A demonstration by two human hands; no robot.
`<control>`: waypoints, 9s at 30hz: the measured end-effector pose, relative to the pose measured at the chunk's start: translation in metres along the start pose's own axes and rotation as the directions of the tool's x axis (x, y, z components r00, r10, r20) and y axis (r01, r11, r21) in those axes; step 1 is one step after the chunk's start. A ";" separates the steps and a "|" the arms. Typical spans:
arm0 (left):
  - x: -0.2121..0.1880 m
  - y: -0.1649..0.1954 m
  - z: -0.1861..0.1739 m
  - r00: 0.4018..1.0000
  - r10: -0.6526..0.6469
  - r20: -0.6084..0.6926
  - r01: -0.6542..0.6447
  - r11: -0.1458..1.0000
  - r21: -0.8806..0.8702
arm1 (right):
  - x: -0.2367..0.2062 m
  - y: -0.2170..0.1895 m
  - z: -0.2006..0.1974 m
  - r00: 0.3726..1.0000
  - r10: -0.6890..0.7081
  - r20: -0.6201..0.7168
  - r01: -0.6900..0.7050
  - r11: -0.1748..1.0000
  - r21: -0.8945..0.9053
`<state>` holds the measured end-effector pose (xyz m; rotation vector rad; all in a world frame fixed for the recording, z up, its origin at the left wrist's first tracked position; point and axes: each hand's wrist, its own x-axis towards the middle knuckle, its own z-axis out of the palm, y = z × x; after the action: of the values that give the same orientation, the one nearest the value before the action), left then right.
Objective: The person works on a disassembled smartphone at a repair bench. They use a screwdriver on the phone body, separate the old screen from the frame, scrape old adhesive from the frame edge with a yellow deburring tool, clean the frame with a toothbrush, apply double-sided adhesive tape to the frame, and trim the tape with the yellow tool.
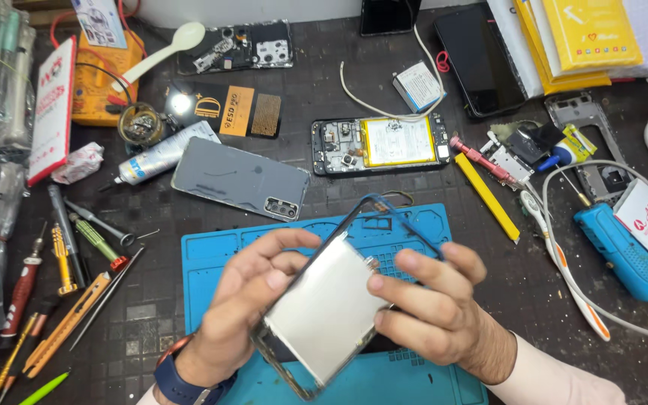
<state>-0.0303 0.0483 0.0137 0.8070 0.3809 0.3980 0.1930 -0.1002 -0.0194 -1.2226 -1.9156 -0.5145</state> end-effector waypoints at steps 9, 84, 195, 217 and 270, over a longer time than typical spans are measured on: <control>-0.002 -0.020 0.000 0.998 0.020 -0.052 -0.008 0.974 0.226 | 0.014 0.003 0.001 0.989 0.022 0.146 -0.050 0.979 0.198; 0.007 -0.025 0.027 0.950 0.215 -0.228 -0.128 0.930 0.344 | 0.044 -0.005 0.002 0.859 0.467 0.208 -0.484 0.875 0.033; 0.010 -0.016 0.019 0.987 -0.159 -0.033 0.160 0.986 0.038 | 0.019 -0.015 0.015 0.318 0.782 0.536 -0.662 -0.221 0.716; 0.012 -0.020 0.019 0.990 -0.134 -0.038 0.137 0.986 0.093 | 0.026 -0.012 0.013 0.278 0.764 0.583 -0.743 -0.214 0.635; 0.007 -0.024 0.022 0.998 -0.067 0.019 0.064 0.988 0.139 | 0.027 -0.010 0.008 0.244 0.766 0.594 -0.803 -0.184 0.567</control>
<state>-0.0092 0.0236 0.0083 0.9312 0.4154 0.3029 0.1743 -0.0837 -0.0023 -1.3834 -0.6708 1.1020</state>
